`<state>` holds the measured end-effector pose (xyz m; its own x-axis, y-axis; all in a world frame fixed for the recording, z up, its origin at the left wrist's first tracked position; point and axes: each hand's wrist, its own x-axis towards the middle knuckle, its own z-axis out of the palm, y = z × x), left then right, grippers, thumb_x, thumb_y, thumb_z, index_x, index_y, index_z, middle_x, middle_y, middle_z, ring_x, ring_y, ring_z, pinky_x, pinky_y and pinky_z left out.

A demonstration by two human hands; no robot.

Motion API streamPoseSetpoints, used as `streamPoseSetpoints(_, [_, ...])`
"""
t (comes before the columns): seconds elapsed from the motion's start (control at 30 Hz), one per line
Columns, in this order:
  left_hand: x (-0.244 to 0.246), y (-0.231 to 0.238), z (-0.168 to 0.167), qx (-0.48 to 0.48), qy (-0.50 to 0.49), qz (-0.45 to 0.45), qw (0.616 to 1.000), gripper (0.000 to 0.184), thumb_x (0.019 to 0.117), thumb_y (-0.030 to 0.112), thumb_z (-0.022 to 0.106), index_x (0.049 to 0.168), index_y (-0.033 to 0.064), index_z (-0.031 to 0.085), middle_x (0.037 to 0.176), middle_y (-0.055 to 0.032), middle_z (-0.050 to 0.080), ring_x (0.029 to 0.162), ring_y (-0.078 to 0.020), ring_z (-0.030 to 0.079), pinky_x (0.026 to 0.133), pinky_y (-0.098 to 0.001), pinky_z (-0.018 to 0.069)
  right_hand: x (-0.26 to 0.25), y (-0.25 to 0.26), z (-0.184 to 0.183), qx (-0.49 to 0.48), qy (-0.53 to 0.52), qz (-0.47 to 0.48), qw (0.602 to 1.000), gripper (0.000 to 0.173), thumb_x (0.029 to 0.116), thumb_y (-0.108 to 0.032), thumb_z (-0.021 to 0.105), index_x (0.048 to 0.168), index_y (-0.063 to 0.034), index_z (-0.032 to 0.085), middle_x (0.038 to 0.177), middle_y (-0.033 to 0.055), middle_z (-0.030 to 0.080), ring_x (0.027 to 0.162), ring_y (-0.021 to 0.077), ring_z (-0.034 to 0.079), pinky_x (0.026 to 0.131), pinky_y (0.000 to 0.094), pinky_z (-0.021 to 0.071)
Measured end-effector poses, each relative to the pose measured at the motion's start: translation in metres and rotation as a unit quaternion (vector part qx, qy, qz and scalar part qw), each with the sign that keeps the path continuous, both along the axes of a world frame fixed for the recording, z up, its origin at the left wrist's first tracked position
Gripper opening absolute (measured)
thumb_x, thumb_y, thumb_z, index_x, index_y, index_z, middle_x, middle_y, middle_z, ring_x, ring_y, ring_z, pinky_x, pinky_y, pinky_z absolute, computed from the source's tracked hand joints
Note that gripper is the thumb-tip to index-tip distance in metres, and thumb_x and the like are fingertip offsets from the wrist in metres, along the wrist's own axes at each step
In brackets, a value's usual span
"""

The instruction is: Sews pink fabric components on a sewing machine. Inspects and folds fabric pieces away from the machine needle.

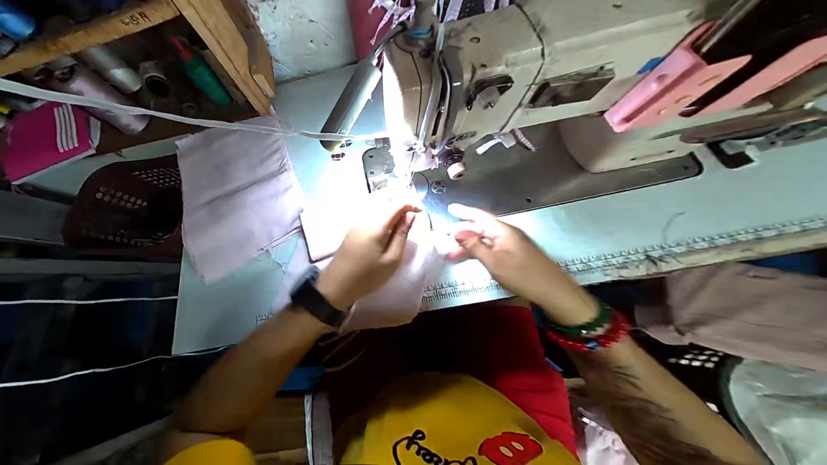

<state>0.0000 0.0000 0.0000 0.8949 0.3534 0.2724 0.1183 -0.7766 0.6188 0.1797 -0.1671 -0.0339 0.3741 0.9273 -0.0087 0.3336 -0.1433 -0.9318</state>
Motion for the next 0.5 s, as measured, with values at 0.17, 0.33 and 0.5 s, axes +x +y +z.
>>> streamPoseSetpoints(0.17, [-0.01,-0.032,-0.024,-0.08,0.148,0.097,0.981,0.028,0.1059,0.022,0.048,0.106,0.0029,0.068,0.083,-0.0078,0.065,0.078,-0.0182,0.066,0.073,-0.0395,0.0565,-0.069,-0.018,-0.01,-0.052,0.053,0.016,0.997,0.044,0.0954,-0.024,0.069,0.131,0.0,0.058,0.09,-0.0022,0.074,0.074,0.0046,0.071,0.073,0.0245,0.0623])
streamPoseSetpoints(0.33, [-0.003,-0.027,-0.024,0.06,0.097,0.176,0.978,0.027,0.1012,0.024,0.062,0.112,0.0002,0.068,0.087,-0.0126,0.069,0.079,-0.0282,0.069,0.072,-0.0507,0.0585,-0.073,-0.022,-0.008,0.037,-0.099,-0.088,0.99,0.041,0.1031,-0.032,0.06,0.129,-0.0001,0.06,0.1,0.0037,0.075,0.081,0.0076,0.071,0.074,0.0285,0.0615])
streamPoseSetpoints(0.5, [0.008,-0.037,-0.027,0.073,0.048,0.204,0.975,0.011,0.0952,0.011,0.067,0.093,0.0006,0.068,0.084,-0.0136,0.067,0.078,-0.0287,0.068,0.07,-0.0488,0.0574,-0.069,0.009,-0.009,-0.026,-0.051,-0.033,0.998,0.033,0.093,-0.026,0.071,0.115,-0.0049,0.061,0.076,0.001,0.06,0.064,0.0092,0.057,0.062,0.0306,0.0522])
